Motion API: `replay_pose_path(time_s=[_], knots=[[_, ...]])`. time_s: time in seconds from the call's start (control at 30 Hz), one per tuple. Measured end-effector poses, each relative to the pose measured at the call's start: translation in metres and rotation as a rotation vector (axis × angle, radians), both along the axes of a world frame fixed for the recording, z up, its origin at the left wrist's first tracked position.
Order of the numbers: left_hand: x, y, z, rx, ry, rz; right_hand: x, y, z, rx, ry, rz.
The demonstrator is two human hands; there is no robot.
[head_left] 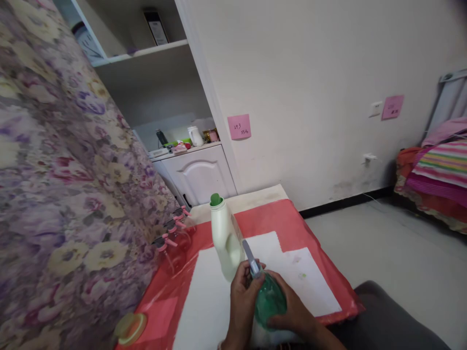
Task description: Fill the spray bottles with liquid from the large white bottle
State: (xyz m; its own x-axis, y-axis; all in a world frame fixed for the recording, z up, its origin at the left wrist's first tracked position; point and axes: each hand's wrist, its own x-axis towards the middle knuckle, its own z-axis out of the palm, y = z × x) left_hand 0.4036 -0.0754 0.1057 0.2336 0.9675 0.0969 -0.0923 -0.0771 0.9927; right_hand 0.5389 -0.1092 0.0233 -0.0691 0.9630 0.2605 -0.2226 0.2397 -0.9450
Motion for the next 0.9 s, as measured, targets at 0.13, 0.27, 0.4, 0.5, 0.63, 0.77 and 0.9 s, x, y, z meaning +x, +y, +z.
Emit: replay_pose_path(time_s=[0.13,0.27,0.4,0.5,0.63,0.77,0.9], knots=[[-0.003,0.0,0.003,0.006,0.042,-0.098,0.002,0.0,-0.001,0.004,0.007,0.017],[-0.005,-0.002,0.005,-0.02,0.013,-0.092,0.002,-0.001,0.0,0.035,0.009,0.036],[0.003,-0.005,0.003,-0.034,-0.035,0.027,-0.001,-0.001,0.0,0.034,-0.02,-0.011],[0.007,-0.005,0.003,-0.033,-0.048,0.077,-0.002,0.0,-0.004,0.013,-0.025,-0.045],[0.002,-0.003,0.008,-0.008,0.007,-0.049,0.002,0.001,-0.005,0.037,0.029,-0.005],[-0.001,-0.003,0.009,-0.019,0.009,-0.09,0.006,0.0,-0.002,0.024,0.053,0.061],[0.006,-0.003,0.002,-0.025,-0.049,0.026,0.002,-0.001,-0.003,0.012,0.023,-0.003]])
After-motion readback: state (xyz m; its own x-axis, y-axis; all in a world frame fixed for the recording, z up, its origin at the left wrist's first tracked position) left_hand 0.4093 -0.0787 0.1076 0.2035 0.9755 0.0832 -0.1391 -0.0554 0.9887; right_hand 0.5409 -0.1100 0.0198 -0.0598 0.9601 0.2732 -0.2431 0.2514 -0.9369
